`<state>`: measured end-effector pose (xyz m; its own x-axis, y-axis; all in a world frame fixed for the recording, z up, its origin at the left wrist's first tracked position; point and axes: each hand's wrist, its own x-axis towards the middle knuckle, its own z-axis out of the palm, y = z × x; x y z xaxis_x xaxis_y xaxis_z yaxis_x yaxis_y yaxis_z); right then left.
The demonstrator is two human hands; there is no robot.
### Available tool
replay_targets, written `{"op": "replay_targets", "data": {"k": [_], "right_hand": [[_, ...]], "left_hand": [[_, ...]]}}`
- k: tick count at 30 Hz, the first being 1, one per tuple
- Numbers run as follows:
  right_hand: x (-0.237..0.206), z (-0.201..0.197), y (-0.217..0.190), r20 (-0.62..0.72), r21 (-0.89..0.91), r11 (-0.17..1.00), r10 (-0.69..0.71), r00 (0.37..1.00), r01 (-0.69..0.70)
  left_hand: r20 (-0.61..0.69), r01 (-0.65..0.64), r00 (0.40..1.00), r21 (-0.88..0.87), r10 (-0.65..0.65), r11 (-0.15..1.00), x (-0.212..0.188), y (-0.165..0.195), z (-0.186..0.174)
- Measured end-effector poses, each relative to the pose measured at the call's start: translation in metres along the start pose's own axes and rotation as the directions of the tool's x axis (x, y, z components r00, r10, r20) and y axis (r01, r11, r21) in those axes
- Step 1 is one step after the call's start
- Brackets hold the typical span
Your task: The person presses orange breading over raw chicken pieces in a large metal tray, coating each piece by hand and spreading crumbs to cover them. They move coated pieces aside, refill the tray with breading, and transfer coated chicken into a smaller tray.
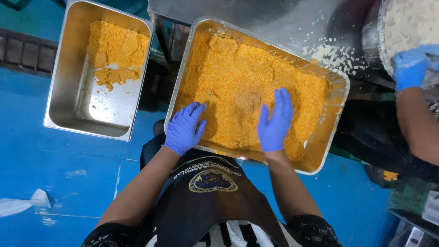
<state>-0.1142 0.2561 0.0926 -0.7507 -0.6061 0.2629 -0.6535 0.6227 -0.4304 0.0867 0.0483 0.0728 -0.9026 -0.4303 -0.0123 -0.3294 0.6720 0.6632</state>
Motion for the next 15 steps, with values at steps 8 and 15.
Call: {"op": "replay_targets", "data": {"k": [8, 15], "right_hand": [[-0.009, 0.062, -0.017, 0.572, -0.196, 0.956, -0.070, 0.817, 0.219], [0.002, 0.058, -0.004, 0.543, -0.180, 0.943, -0.142, 0.828, 0.280]], "left_hand": [[-0.050, -0.026, 0.998, 0.015, 0.027, 1.000, -0.002, -0.003, 0.001], [-0.060, -0.008, 0.998, 0.013, 0.009, 1.000, -0.004, -0.003, 0.002]]}}
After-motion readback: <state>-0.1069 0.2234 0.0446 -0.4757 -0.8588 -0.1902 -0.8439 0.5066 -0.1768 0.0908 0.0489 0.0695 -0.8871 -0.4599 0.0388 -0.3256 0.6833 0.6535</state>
